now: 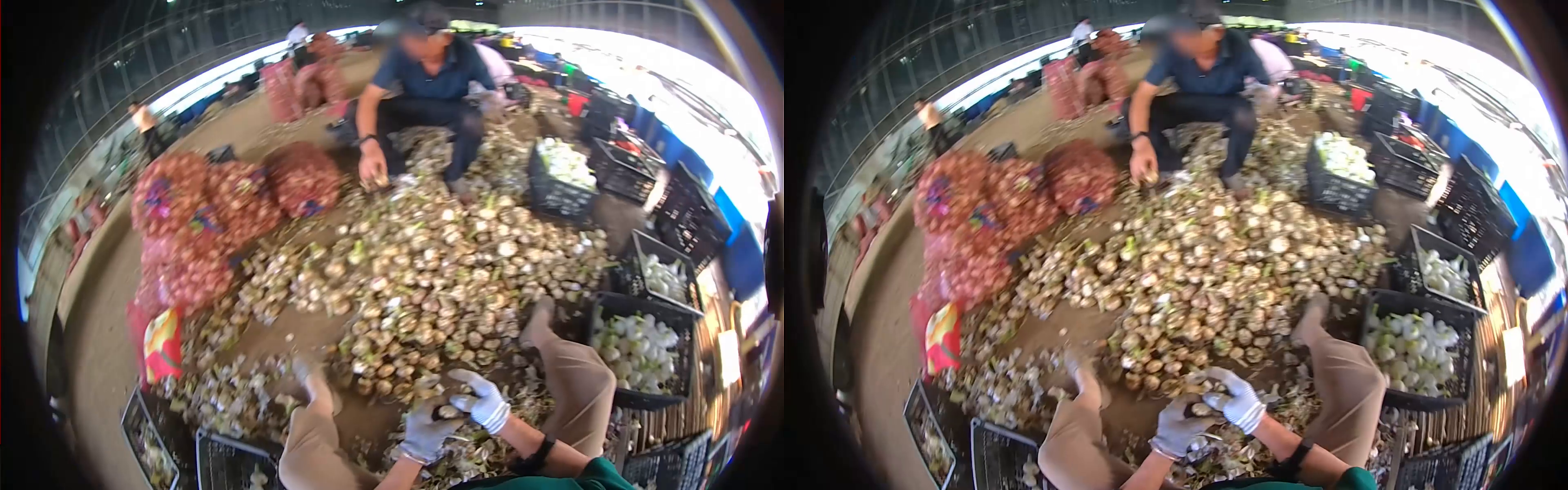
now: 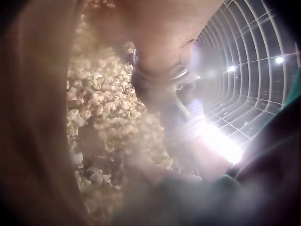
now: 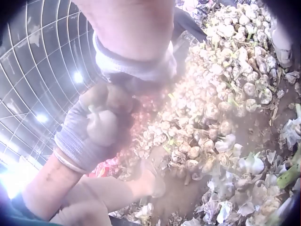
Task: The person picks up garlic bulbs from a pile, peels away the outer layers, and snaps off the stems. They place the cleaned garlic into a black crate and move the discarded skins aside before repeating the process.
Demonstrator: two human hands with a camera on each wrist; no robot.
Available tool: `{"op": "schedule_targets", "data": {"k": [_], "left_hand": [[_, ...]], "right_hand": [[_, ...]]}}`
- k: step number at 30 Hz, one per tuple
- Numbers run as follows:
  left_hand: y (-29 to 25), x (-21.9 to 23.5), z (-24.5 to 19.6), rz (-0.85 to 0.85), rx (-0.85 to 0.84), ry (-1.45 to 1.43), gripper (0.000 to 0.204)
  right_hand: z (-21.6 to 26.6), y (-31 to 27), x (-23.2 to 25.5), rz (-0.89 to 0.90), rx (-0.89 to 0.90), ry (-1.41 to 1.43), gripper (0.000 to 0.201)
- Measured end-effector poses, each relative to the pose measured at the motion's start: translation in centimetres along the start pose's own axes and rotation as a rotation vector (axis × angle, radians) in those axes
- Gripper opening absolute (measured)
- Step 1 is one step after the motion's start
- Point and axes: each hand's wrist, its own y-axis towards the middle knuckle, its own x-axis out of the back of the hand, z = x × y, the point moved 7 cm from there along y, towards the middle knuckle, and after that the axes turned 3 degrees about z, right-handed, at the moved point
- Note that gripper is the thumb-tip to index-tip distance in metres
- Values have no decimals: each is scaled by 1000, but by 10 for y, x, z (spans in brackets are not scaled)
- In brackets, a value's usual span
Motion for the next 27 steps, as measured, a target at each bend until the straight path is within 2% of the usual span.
{"op": "schedule_targets", "data": {"k": [2, 4, 6, 8, 9, 10, 12, 13, 14, 16, 17, 18, 20, 21, 23, 24, 26, 27], "left_hand": [[0, -5, 10, 5, 81, -40, 48], [0, -6, 4, -39, 24, 101, 52], [1, -12, 6, 1, 54, 124, 53], [-1, -13, 11, -52, 138, -194, 47], [2, -11, 2, -58, 66, -123, 49], [1, -13, 1, -83, 90, -418, 45], [2, -18, 8, -15, 315, -715, 39], [3, -23, 13, 44, 324, -946, 35], [2, -18, 15, 56, 332, -944, 35], [-7, -26, 15, 208, 553, -1190, 35], [-7, -28, 17, 218, 557, -1190, 35], [-6, -30, 19, 235, 519, -1183, 37], [-7, -34, 20, 258, 480, -1182, 40], [-7, -32, 22, 240, 493, -1179, 37], [-3, -34, 20, 226, 500, -1180, 36], [0, -32, 17, 198, 436, -1082, 39], [7, -28, 7, 145, 311, -884, 49], [10, -24, -11, 152, 170, -626, 54]], "right_hand": [[6, 0, 2, 1, -11, 48, 44], [6, 1, 3, 11, 40, 48, 44], [-1, 2, 4, 47, 27, 84, 46], [-12, 2, 7, 59, 23, 83, 47], [-12, 2, 8, 59, 14, 98, 47], [-14, 3, 9, 58, 39, 112, 47], [-21, 1, 9, 87, -73, 305, 47], [-18, 1, 9, 115, -32, 376, 46], [-17, 0, 10, 102, -36, 377, 46], [5, -2, 10, 190, 77, 315, 47], [12, -4, 10, 251, 23, 151, 50], [26, -5, 9, 321, 64, -124, 52], [33, -9, 10, 339, 90, -309, 52], [30, -10, 8, 333, 90, -312, 52], [14, -11, 22, 66, -16, 190, 52], [10, -14, 23, 64, -18, 188, 52], [-27, -29, 14, 115, -472, 572, 54], [-33, -27, 10, 27, -487, 637, 50]]}}
